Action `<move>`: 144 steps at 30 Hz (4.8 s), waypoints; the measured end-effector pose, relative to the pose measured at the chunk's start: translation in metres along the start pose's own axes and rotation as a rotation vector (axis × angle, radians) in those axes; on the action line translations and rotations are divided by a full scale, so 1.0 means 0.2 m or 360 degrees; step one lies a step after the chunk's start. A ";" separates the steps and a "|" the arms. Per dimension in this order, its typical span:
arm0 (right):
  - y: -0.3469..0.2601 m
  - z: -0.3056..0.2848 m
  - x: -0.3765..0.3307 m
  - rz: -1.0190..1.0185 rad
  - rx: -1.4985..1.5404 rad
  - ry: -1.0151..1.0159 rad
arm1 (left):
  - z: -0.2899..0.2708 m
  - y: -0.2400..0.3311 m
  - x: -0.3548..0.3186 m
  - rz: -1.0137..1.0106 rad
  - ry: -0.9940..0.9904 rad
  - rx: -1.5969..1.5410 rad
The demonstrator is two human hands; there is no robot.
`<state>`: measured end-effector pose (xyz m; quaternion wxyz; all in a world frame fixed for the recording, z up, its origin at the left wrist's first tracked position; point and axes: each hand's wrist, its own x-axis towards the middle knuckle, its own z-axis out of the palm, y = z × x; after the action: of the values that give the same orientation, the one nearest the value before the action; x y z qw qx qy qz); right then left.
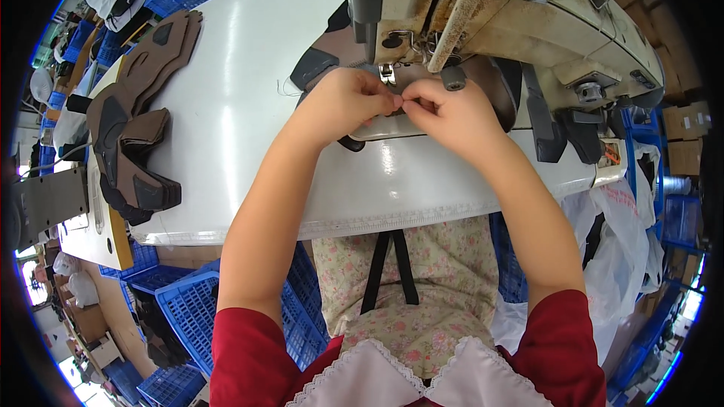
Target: Operating an industrial sewing machine to stitch together components of a shoe upper.
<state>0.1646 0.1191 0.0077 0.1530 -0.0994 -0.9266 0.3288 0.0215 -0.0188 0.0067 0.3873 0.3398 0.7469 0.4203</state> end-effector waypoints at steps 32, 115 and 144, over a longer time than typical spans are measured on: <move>0.08 0.29 0.05 -0.0133 -0.0548 0.1005 | 0.04 -0.15 0.16 0.0445 0.0685 0.0121; 0.09 0.29 0.04 -0.0268 -0.0454 0.1018 | 0.07 -0.09 0.11 0.0418 0.0625 0.0387; 0.08 0.28 0.02 -0.0238 -0.0370 0.1011 | 0.04 -0.11 0.11 0.0420 0.0451 0.0151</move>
<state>0.1420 0.1006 -0.0425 0.4451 -0.1453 -0.8687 0.1615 0.0131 -0.0072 -0.0227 0.2034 0.3899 0.7620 0.4754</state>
